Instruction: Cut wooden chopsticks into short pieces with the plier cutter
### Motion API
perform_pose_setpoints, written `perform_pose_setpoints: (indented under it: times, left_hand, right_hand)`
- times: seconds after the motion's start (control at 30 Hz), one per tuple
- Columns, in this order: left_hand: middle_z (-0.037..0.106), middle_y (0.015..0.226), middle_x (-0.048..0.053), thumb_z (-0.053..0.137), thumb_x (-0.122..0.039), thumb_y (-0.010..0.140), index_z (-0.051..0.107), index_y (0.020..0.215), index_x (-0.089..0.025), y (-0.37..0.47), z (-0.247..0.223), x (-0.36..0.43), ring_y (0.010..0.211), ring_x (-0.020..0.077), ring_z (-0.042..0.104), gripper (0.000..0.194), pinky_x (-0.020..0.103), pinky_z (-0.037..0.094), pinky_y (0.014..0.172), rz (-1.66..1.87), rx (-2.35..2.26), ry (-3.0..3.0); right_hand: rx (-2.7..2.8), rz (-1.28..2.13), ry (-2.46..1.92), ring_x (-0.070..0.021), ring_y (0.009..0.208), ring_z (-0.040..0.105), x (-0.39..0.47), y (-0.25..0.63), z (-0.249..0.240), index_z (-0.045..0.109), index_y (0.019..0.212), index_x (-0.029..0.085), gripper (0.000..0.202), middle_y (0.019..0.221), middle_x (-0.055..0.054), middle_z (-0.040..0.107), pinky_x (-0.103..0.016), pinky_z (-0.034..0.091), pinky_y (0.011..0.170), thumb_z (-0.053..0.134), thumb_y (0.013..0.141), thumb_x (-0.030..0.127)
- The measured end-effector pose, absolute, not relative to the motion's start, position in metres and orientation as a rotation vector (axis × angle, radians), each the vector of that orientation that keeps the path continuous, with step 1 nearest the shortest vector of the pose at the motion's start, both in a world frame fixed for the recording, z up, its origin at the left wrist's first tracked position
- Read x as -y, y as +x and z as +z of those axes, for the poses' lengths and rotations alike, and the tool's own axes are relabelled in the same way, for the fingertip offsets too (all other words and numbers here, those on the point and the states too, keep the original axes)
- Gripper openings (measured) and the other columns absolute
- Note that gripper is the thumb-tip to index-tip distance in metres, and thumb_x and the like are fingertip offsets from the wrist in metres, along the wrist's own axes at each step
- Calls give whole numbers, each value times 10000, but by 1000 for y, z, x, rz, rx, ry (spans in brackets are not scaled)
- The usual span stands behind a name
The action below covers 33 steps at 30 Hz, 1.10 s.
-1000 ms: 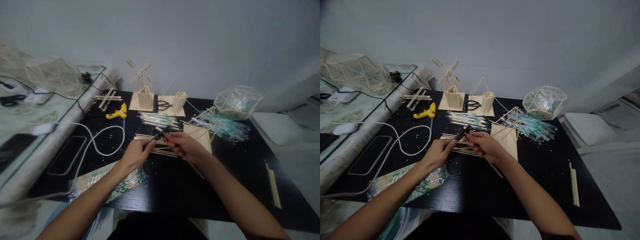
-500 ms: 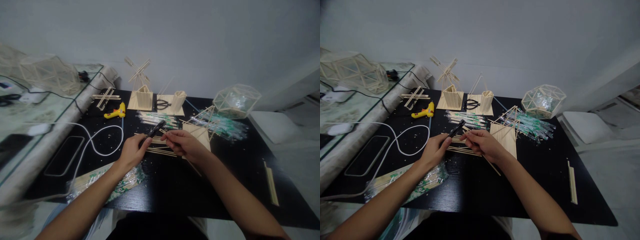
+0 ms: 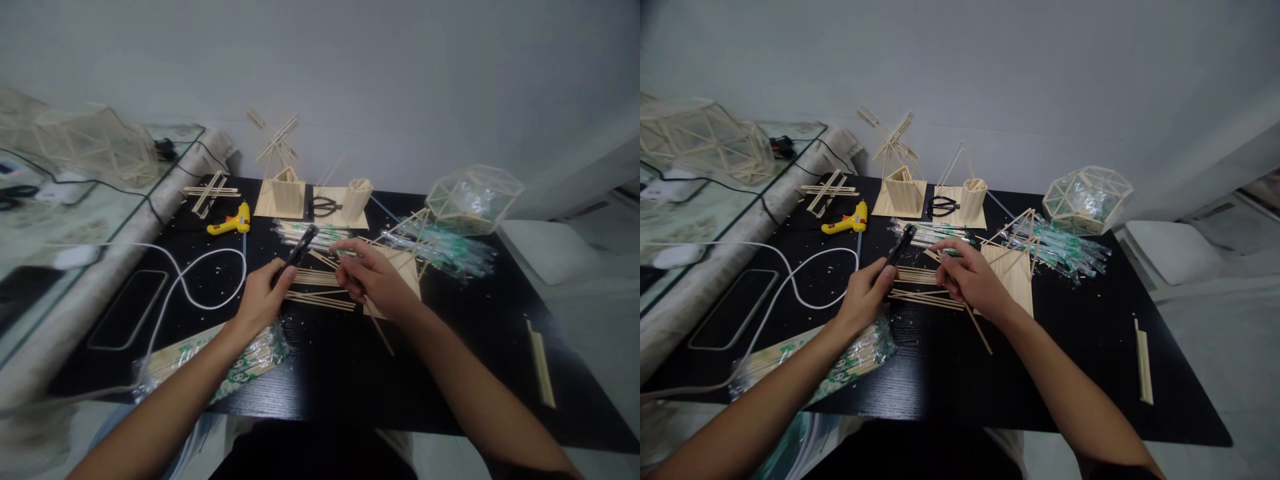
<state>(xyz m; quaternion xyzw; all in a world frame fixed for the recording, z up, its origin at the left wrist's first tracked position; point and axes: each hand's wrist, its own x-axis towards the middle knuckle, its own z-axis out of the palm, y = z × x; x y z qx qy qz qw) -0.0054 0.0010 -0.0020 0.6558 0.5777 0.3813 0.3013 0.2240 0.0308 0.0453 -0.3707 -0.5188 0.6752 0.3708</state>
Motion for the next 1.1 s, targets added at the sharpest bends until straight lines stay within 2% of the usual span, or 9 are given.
perform_pose_setpoints:
  times: [0.1, 0.2, 0.37, 0.43, 0.53, 0.7, 0.83, 1.0, 1.1]
  left_hand:
    - [460, 587, -38, 519, -579, 950, 588, 764, -183, -5, -6, -3, 573, 127, 429, 443, 251, 326, 541, 1084, -1443, 1576]
    - [463, 535, -38, 622, -566, 895, 596, 703, -171, -4, -6, -4, 505, 105, 407, 439, 243, 311, 494, 1121, -1341, 1386]
    - [500, 460, -14, 673, -523, 872, 649, 673, -148, -6, 1, -9, 398, 93, 417, 424, 232, 295, 404, 1226, -1209, 1105]
    - [501, 459, -24, 734, -452, 833, 658, 692, -147, -8, 4, -12, 367, 83, 394, 345, 224, 287, 369, 1324, -1148, 983]
    - [492, 471, -47, 798, -330, 772, 638, 700, -152, -11, 9, -17, 361, 71, 372, 249, 211, 297, 350, 1471, -1118, 863]
    - [490, 479, -70, 823, -264, 719, 596, 725, -170, -14, 14, -23, 369, 68, 381, 245, 205, 319, 357, 1675, -1188, 749]
    - [428, 457, -84, 793, -246, 719, 504, 624, -185, -15, 16, -24, 372, 59, 373, 310, 199, 316, 366, 1775, -1199, 763]
    - [396, 446, -81, 747, -220, 726, 455, 571, -193, -16, 16, -23, 371, 59, 367, 332, 201, 309, 372, 1828, -1177, 777]
    - [396, 442, -77, 746, -205, 715, 454, 564, -193, -16, 17, -23, 376, 61, 364, 329, 204, 303, 373, 1818, -1154, 742]
  right_hand:
    - [1323, 1610, -986, -122, 589, 613, -33, 226, 46, 491, 1071, 250, 254, 740, 18, 712, -262, 516, 568, 638, 940, 411]
    - [1243, 1530, -1028, -161, 760, 710, -36, 227, 46, 428, 1004, 252, 290, 868, -29, 759, -345, 578, 752, 656, 929, 416]
    - [1163, 1345, -1035, -177, 881, 727, -42, 230, 43, 417, 939, 254, 324, 965, -49, 737, -379, 597, 841, 686, 909, 434]
    - [1165, 1292, -1050, -184, 892, 729, -44, 231, 41, 438, 926, 251, 335, 938, -44, 724, -382, 600, 846, 709, 888, 444]
    - [1261, 1294, -1107, -182, 809, 724, -47, 234, 38, 482, 882, 234, 329, 842, -33, 713, -379, 597, 800, 743, 852, 432]
    - [1824, 1223, -1257, -162, 746, 675, -47, 238, 29, 589, 841, 197, 192, 806, -18, 704, -335, 531, 744, 770, 817, 259]
    - [2206, 1067, -1401, -185, 823, 682, -39, 229, 21, 621, 887, 177, 184, 889, -49, 731, -319, 480, 766, 749, 795, 82]
    - [2357, 983, -1385, -233, 958, 700, -36, 221, 8, 633, 1031, 151, 248, 1028, -105, 756, -334, 476, 828, 734, 821, 65]
    - [2380, 965, -1393, -231, 938, 707, -38, 221, 1, 643, 1071, 158, 276, 1001, -92, 766, -330, 480, 827, 725, 826, 60]
